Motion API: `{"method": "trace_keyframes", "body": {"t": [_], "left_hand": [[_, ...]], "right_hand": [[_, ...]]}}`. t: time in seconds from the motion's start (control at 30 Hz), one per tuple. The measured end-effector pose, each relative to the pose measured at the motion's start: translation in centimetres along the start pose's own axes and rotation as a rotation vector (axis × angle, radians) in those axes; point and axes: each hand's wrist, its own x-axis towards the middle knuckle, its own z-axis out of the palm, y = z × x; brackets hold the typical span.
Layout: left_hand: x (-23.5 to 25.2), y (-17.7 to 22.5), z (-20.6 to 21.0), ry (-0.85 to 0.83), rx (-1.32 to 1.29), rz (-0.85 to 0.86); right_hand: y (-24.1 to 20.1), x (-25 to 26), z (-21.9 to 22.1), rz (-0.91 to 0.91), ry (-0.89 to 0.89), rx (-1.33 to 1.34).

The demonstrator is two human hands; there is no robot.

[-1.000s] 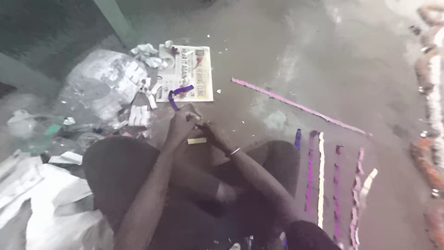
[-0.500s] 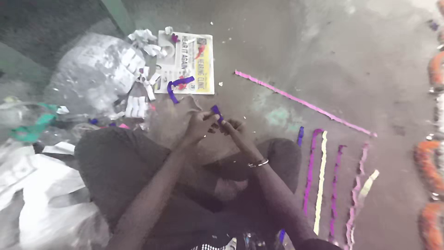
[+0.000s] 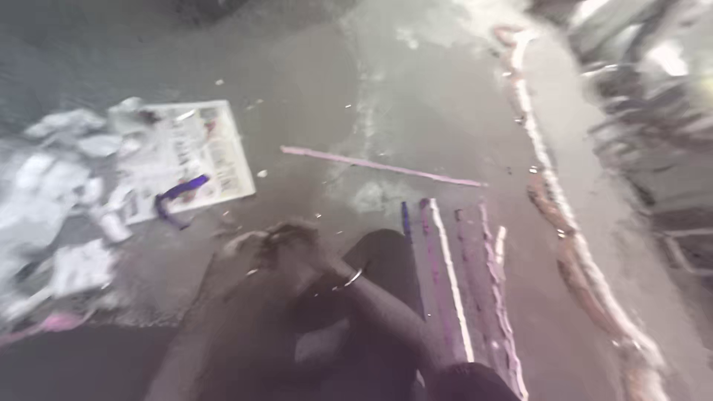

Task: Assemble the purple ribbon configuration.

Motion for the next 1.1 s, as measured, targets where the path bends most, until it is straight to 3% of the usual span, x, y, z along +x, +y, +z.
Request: {"method": "trace_keyframes", "body": {"t": [0.07, 0.13, 0.27, 0.37, 0.43, 0.47, 0.5, 0.57, 0.6, 0.67, 0.73, 0.83, 0.97, 1.03, 1.1], "left_hand": [[0.2, -0.9, 0.0, -0.048, -0.193, -0.022], [0.0, -1.3, -0.1, -0.073, -0.295, -0.103], [-0.4, -0.6, -0.3, -0.153, -0.300, -0.122], [-1.7, 1.3, -0.5, -0.112, -0.274, -0.232], [-1.7, 0.9, -1.3, -0.143, -0.229, -0.212], [-1.3, -0.6, -2.0, -0.193, -0.187, -0.152], [-1.3, -1.1, -1.8, -0.166, -0.112, -0.131], [-0.8, -0.5, -1.6, -0.109, 0.068, -0.187], [-0.7, 0.0, -1.1, -0.044, 0.121, -0.172], [-0.6, 0.4, 0.2, 0.074, 0.205, -0.048], [-0.9, 0.2, 1.2, 0.156, 0.316, 0.051], [-1.0, -0.5, 1.5, 0.213, 0.452, 0.142], [-2.1, -1.1, 1.0, 0.207, 0.337, 0.261], [-2.4, -1.3, 0.8, 0.184, 0.223, 0.210], [-3.0, -0.5, 0.5, 0.047, 0.026, 0.023]], "right_hand": [[-0.6, -0.2, 0.9, 0.055, 0.042, 0.044], [0.7, 0.5, 1.0, -0.020, 0.043, 0.013], [-0.8, 1.0, 0.2, -0.179, 0.086, -0.118], [0.3, 0.9, 1.1, 0.002, 0.068, 0.035], [-1.3, 0.4, 1.0, 0.216, -0.036, -0.120], [-3.7, 0.3, 0.5, 0.329, -0.176, -0.305], [-5.0, 0.5, -0.1, 0.331, -0.306, -0.500], [-4.0, 1.0, -0.6, 0.142, -0.349, -0.591], [-3.1, 0.8, -0.5, 0.069, -0.247, -0.459], [-1.7, 0.4, -0.1, 0.142, -0.090, -0.192], [0.5, 0.0, 0.4, 0.173, 0.055, -0.098], [-1.0, -0.2, 1.3, 0.448, 0.086, 0.006], [1.2, 0.6, 1.1, 0.328, 0.131, 0.222], [1.4, 0.9, 0.5, 0.321, 0.091, 0.357], [0.5, 1.1, -0.3, 0.401, 0.040, 0.448]]}}
